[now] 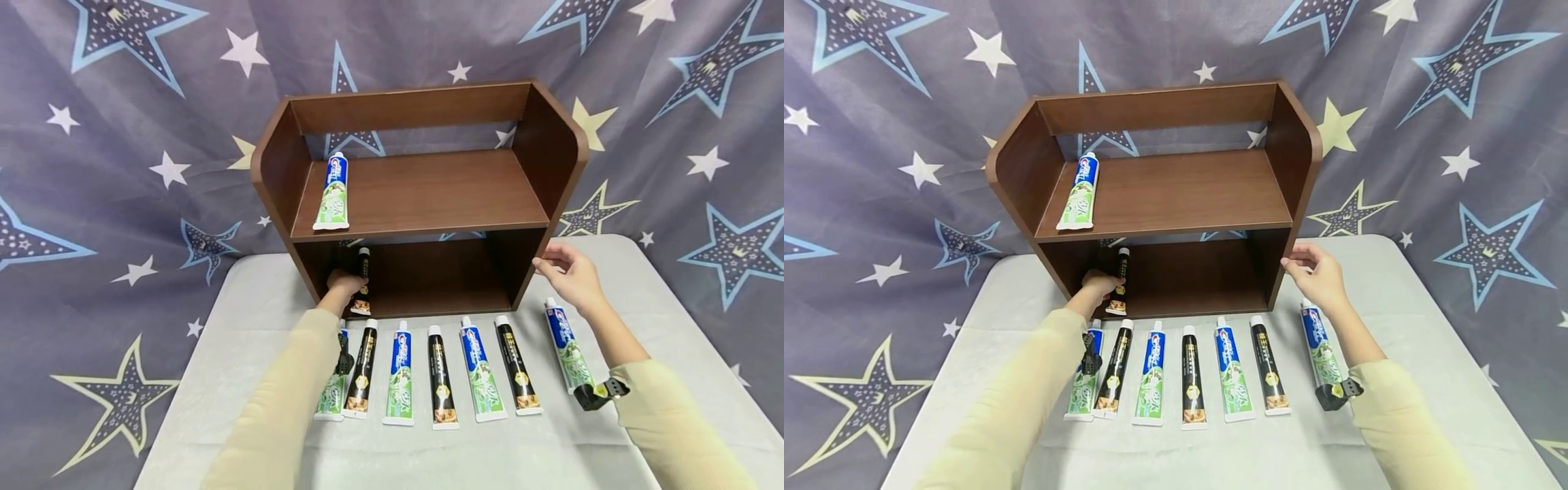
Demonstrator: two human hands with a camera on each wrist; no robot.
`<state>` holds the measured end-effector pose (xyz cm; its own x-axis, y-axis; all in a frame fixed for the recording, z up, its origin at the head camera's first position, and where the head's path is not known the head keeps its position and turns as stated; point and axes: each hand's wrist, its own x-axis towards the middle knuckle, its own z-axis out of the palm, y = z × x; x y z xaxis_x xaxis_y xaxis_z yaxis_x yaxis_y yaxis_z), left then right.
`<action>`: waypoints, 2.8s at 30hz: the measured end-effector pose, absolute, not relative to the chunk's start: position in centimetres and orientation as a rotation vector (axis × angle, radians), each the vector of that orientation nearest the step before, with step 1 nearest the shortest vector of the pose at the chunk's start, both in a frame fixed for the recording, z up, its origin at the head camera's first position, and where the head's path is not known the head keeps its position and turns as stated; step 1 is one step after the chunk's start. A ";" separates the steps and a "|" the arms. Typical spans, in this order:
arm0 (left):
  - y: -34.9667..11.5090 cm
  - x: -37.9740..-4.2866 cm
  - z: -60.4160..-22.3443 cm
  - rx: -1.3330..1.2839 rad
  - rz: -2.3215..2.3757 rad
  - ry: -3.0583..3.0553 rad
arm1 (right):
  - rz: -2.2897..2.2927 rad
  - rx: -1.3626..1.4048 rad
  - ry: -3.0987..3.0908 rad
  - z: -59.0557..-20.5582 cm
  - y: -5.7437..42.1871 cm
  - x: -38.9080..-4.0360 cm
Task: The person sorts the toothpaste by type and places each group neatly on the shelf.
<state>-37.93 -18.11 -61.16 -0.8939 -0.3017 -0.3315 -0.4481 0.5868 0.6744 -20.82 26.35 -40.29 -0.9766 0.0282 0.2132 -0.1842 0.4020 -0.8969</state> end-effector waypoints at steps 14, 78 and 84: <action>-18.2 -37.4 -60.1 -0.292 0.564 3.091 | 1.599 0.140 -2.464 -40.7 26.4 -21.0; -15.4 -30.3 -50.6 -0.384 0.749 3.053 | 1.645 0.154 -2.420 -40.3 26.0 -20.6; -15.3 -28.2 -50.1 -0.353 0.888 3.070 | 1.624 0.147 -2.427 -40.2 26.0 -20.5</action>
<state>-28.16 -15.32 -50.05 -0.9732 -0.2295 0.0101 -0.1887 0.8235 0.5350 -20.54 26.04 -40.22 -0.9715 0.0369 0.2341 -0.2023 0.3852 -0.9004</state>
